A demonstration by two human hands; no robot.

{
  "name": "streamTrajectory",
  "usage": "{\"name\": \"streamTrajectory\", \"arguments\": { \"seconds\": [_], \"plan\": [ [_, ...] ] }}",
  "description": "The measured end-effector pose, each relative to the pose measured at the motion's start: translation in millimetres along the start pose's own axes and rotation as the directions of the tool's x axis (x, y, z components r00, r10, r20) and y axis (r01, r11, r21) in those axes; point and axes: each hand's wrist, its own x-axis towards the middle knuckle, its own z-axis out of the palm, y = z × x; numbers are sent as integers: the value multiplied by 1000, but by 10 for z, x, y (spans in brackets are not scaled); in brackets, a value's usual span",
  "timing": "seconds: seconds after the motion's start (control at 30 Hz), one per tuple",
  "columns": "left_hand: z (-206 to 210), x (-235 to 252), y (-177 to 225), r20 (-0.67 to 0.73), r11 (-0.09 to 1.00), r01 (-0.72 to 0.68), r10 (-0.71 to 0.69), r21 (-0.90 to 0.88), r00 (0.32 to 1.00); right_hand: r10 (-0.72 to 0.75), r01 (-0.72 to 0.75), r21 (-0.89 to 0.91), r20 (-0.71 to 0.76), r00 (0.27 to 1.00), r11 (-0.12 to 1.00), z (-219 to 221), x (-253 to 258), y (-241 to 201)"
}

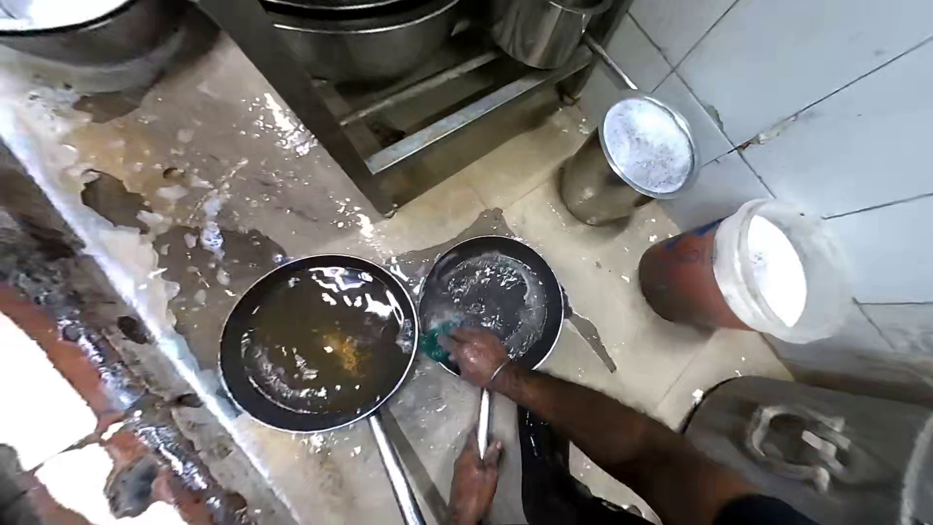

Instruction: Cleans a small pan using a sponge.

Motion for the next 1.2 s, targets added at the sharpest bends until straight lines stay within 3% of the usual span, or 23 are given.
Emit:
{"name": "streamTrajectory", "arguments": {
  "seconds": [0.07,0.13,0.27,0.4,0.47,0.53,0.6,0.67,0.7,0.87,0.93,1.03,1.1,1.2],
  "plan": [
    [-171,-8,-39,8,998,-4,4,56,1000,-144,139,-128,-24,989,982,-50,148,183],
    [-241,7,-56,2,997,-10,10,76,1000,-202,175,-192,-130,971,966,-141,262,358],
    [-226,-5,-7,-20,998,12,-10,64,1000,21,-52,-173,-178,984,983,-483,339,703],
    [-277,20,-29,-29,996,14,-12,83,1000,186,-240,-227,-234,954,944,-726,-6,1211],
    [-283,33,-58,0,994,15,-15,108,1000,189,-257,-248,-266,945,934,-605,-368,1341],
    [-238,39,-68,33,993,12,-16,117,999,232,-277,-219,-210,950,936,-373,-765,1269],
    [-187,53,-48,79,995,1,-9,99,997,214,-227,-168,-89,973,959,-109,-1035,1049],
    [-179,64,-18,112,997,10,-18,78,994,142,-132,-115,79,987,985,60,-953,755],
    [-182,56,0,117,997,18,-27,77,993,91,-81,-106,93,992,991,114,-820,664],
    [-245,64,57,58,997,14,-18,76,998,-131,113,-183,-91,987,977,6,-137,711],
    [-199,91,79,18,1000,4,-5,29,1000,-78,50,-184,-149,986,982,-239,78,814],
    [-148,79,34,-15,1000,12,-12,24,1000,132,-176,-177,-233,963,968,-598,136,1091],
    [-192,70,13,-13,999,5,-4,49,1000,217,-269,-169,-275,937,948,-681,-52,1302],
    [-211,71,10,44,995,3,-8,103,999,272,-320,-168,-258,927,932,-402,-614,1309]
  ]
}}
